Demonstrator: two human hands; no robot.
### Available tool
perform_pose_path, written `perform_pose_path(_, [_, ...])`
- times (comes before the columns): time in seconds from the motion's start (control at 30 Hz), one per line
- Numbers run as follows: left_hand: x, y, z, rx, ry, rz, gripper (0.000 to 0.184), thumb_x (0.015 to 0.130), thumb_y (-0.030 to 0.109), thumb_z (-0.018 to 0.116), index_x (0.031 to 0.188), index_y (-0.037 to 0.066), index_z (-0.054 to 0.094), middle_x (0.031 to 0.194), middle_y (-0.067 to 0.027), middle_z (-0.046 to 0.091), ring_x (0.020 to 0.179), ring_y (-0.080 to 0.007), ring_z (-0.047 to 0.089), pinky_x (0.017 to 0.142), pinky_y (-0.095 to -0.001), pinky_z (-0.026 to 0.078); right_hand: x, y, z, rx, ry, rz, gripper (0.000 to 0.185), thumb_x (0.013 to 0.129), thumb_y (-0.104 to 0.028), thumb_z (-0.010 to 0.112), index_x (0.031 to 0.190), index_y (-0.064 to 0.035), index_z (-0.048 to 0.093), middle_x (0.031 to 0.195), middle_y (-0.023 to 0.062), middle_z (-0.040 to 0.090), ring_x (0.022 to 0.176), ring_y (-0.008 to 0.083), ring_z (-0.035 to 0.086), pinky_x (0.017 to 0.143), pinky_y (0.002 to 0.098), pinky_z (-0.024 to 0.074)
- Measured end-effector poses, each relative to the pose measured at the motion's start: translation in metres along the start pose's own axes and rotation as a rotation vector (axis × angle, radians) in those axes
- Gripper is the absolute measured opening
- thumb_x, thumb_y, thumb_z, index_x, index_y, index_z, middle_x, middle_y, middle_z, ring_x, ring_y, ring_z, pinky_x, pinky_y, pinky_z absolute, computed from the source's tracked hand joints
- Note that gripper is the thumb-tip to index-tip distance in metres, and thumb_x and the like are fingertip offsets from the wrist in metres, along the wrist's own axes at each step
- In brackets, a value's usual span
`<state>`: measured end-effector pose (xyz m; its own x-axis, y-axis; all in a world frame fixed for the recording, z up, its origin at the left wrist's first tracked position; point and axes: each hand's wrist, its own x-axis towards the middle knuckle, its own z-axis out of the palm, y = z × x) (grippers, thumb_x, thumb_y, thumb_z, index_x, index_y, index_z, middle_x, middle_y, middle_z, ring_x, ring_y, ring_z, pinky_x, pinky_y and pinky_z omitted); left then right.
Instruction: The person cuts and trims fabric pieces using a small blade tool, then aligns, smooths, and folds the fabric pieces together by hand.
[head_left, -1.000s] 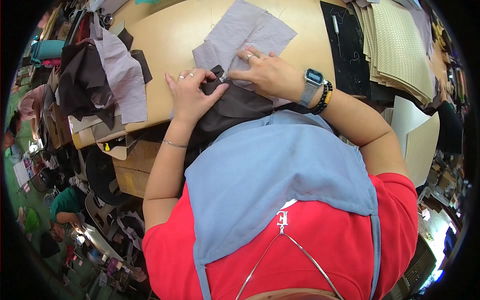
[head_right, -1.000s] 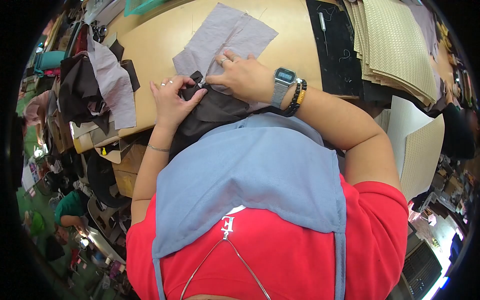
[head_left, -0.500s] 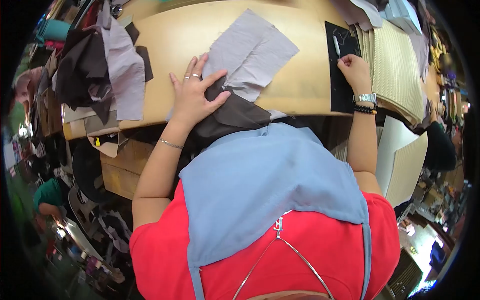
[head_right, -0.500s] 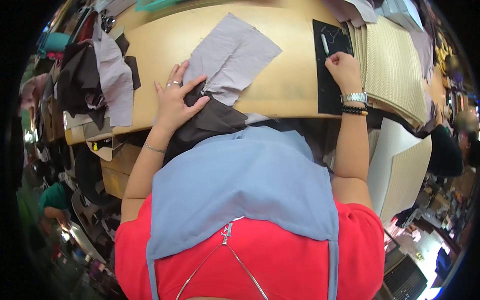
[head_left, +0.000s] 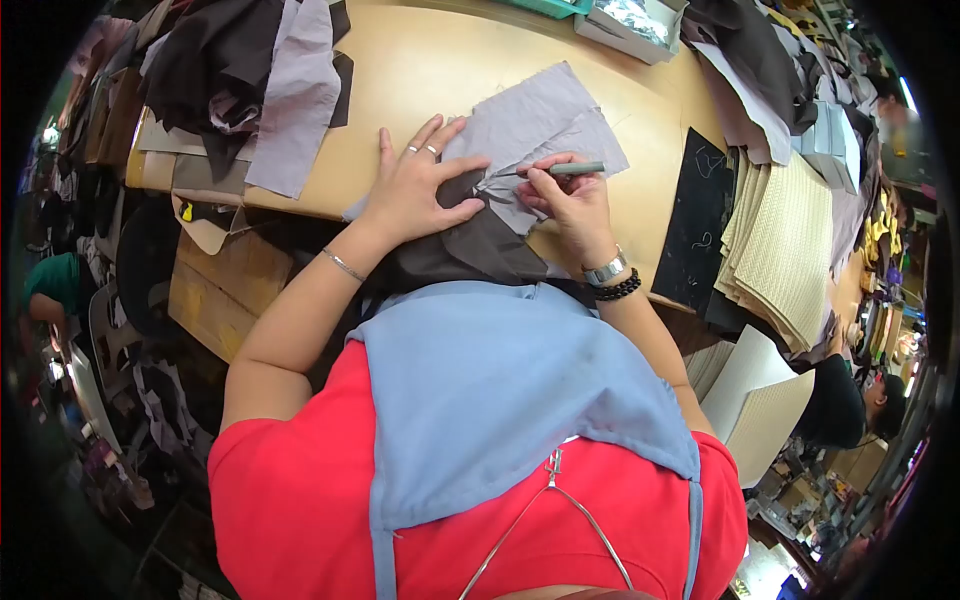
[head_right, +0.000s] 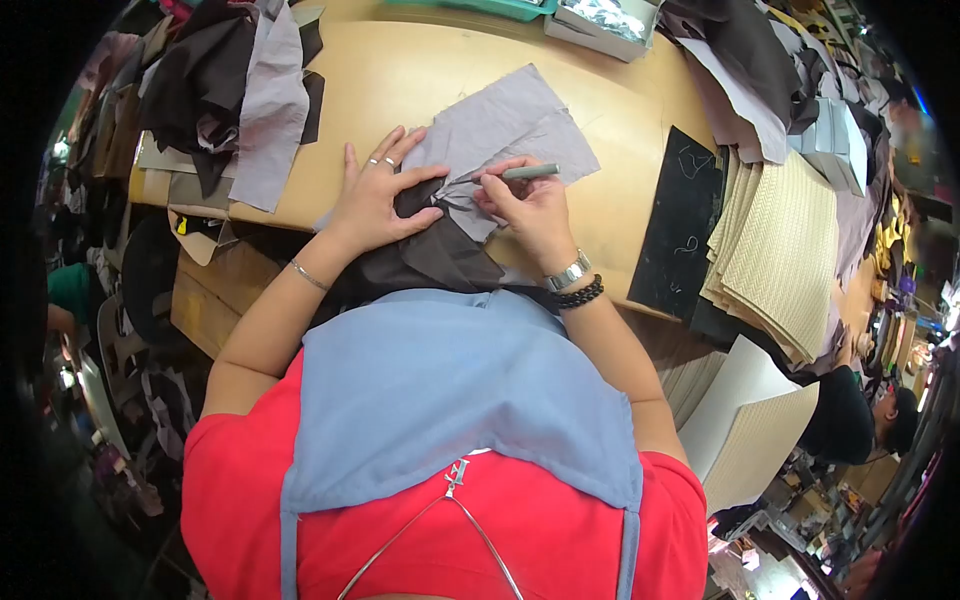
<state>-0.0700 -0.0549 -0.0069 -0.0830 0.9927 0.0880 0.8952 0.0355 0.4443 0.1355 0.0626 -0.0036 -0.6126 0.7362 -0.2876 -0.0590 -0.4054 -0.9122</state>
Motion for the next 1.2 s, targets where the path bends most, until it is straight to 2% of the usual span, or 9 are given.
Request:
perform_pose_path(0.17, [0.0, -0.002, 0.0, -0.014, 0.005, 0.006, 0.051, 0.074, 0.046, 0.075, 0.123, 0.033, 0.067, 0.153, -0.0052, 0.039, 0.146, -0.0331, 0.027, 0.105, -0.0779, 0.007, 0.004, 0.007, -0.001, -0.076, 0.008, 0.021, 0.017, 0.092, -0.011, 0.069, 0.102, -0.0031, 0.058, 0.094, 0.008, 0.069, 0.082, 0.0126, 0.068, 0.068, 0.024, 0.0564])
perform_pose_path(0.57, [0.001, -0.002, 0.0, -0.001, -0.005, 0.005, 0.051, 0.075, 0.046, 0.075, 0.124, 0.034, 0.066, 0.154, -0.0038, 0.038, 0.146, -0.0325, 0.027, 0.105, -0.0781, 0.008, 0.011, -0.001, 0.001, -0.099, -0.092, 0.136, 0.015, 0.092, -0.014, 0.068, 0.1, -0.0026, 0.06, 0.092, 0.0087, 0.071, 0.075, 0.0102, 0.066, 0.062, 0.0222, 0.0534])
perform_pose_path(0.77, [0.001, -0.002, 0.002, 0.01, -0.009, 0.009, 0.052, 0.076, 0.047, 0.074, 0.125, 0.035, 0.065, 0.155, -0.0031, 0.036, 0.146, -0.0318, 0.026, 0.105, -0.078, 0.008, 0.012, -0.017, -0.003, -0.062, -0.216, 0.243, 0.015, 0.091, -0.014, 0.069, 0.1, -0.005, 0.061, 0.091, 0.0071, 0.07, 0.076, 0.0089, 0.064, 0.065, 0.0209, 0.0525])
perform_pose_path(0.87, [0.001, -0.002, 0.002, 0.055, 0.02, 0.014, 0.051, 0.075, 0.051, 0.073, 0.123, 0.037, 0.065, 0.153, -0.0037, 0.039, 0.144, -0.0298, 0.031, 0.104, -0.0793, 0.012, 0.003, -0.017, -0.004, 0.045, -0.236, 0.266, 0.016, 0.092, -0.015, 0.067, 0.104, -0.0061, 0.061, 0.089, 0.0053, 0.069, 0.075, 0.0077, 0.063, 0.067, 0.0203, 0.0517])
perform_pose_path(0.97, [0.0, 0.0, -0.001, 0.049, -0.004, 0.016, 0.052, 0.077, 0.048, 0.073, 0.127, 0.035, 0.063, 0.154, -0.0027, 0.037, 0.145, -0.0308, 0.028, 0.105, -0.0778, 0.01, -0.006, -0.025, -0.031, 0.204, -0.067, 0.2, 0.022, 0.093, -0.015, 0.066, 0.112, -0.0055, 0.061, 0.087, 0.0034, 0.068, 0.073, 0.0069, 0.062, 0.066, 0.02, 0.0504])
perform_pose_path(1.1, [-0.001, -0.004, 0.002, 0.034, 0.01, 0.022, 0.056, 0.076, 0.05, 0.072, 0.129, 0.033, 0.061, 0.154, -0.0028, 0.037, 0.145, -0.0303, 0.029, 0.105, -0.0781, 0.012, -0.009, -0.045, -0.126, -0.494, 0.276, -0.132, 0.037, 0.094, -0.018, 0.065, 0.127, -0.0033, 0.059, 0.086, 0.0035, 0.066, 0.069, 0.0087, 0.057, 0.065, 0.026, 0.0496])
perform_pose_path(1.17, [0.0, -0.005, 0.002, 0.022, 0.028, 0.027, 0.06, 0.075, 0.052, 0.072, 0.13, 0.033, 0.06, 0.153, -0.0039, 0.038, 0.145, -0.0295, 0.03, 0.105, -0.0793, 0.013, -0.02, -0.054, -0.166, -1.102, 0.517, -0.143, 0.037, 0.091, -0.015, 0.065, 0.126, -0.0018, 0.06, 0.086, 0.0061, 0.066, 0.071, 0.0149, 0.06, 0.068, 0.0312, 0.0511])
perform_pose_path(1.2, [0.0, -0.005, 0.002, 0.029, 0.019, 0.028, 0.061, 0.074, 0.051, 0.073, 0.131, 0.033, 0.059, 0.154, -0.0041, 0.037, 0.145, -0.0295, 0.029, 0.105, -0.0792, 0.013, -0.025, -0.055, -0.179, -1.278, 0.551, -0.14, 0.036, 0.09, -0.014, 0.066, 0.123, -0.0012, 0.061, 0.087, 0.0076, 0.066, 0.073, 0.0174, 0.062, 0.07, 0.0324, 0.0515])
